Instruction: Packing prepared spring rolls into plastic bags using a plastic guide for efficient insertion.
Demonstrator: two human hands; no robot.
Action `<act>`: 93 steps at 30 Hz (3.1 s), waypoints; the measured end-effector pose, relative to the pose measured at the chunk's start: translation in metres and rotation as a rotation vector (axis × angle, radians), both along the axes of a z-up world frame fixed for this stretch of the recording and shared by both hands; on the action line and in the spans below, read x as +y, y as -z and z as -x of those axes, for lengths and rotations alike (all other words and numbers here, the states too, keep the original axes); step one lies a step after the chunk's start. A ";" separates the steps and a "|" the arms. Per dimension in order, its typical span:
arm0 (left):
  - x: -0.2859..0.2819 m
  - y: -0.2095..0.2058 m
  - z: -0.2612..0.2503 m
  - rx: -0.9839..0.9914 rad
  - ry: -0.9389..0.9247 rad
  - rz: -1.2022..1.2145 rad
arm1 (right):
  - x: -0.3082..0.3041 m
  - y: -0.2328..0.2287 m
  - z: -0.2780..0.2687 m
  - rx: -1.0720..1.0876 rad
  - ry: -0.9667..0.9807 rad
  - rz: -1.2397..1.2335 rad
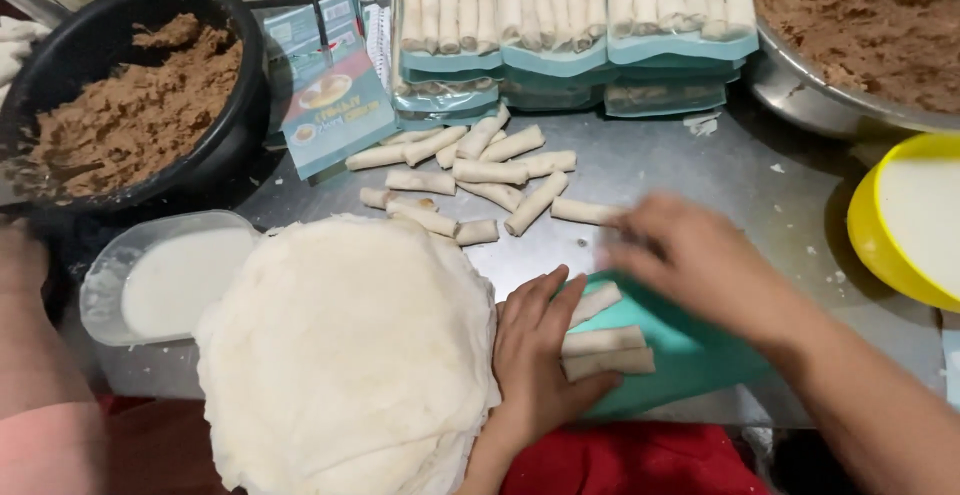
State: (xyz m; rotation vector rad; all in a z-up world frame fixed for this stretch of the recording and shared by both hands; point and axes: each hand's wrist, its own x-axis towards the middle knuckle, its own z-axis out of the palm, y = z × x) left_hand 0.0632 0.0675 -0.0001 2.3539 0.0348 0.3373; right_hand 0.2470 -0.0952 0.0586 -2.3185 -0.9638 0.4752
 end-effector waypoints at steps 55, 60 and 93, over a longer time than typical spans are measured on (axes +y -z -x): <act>-0.003 -0.014 0.000 -0.123 0.046 -0.089 | -0.083 0.038 0.040 -0.061 -0.086 -0.145; -0.001 -0.035 0.000 0.107 0.157 -0.255 | -0.074 0.025 0.062 0.109 -0.240 -0.172; -0.039 -0.041 -0.015 0.059 -0.006 -0.142 | -0.077 0.023 -0.012 -0.155 0.237 0.013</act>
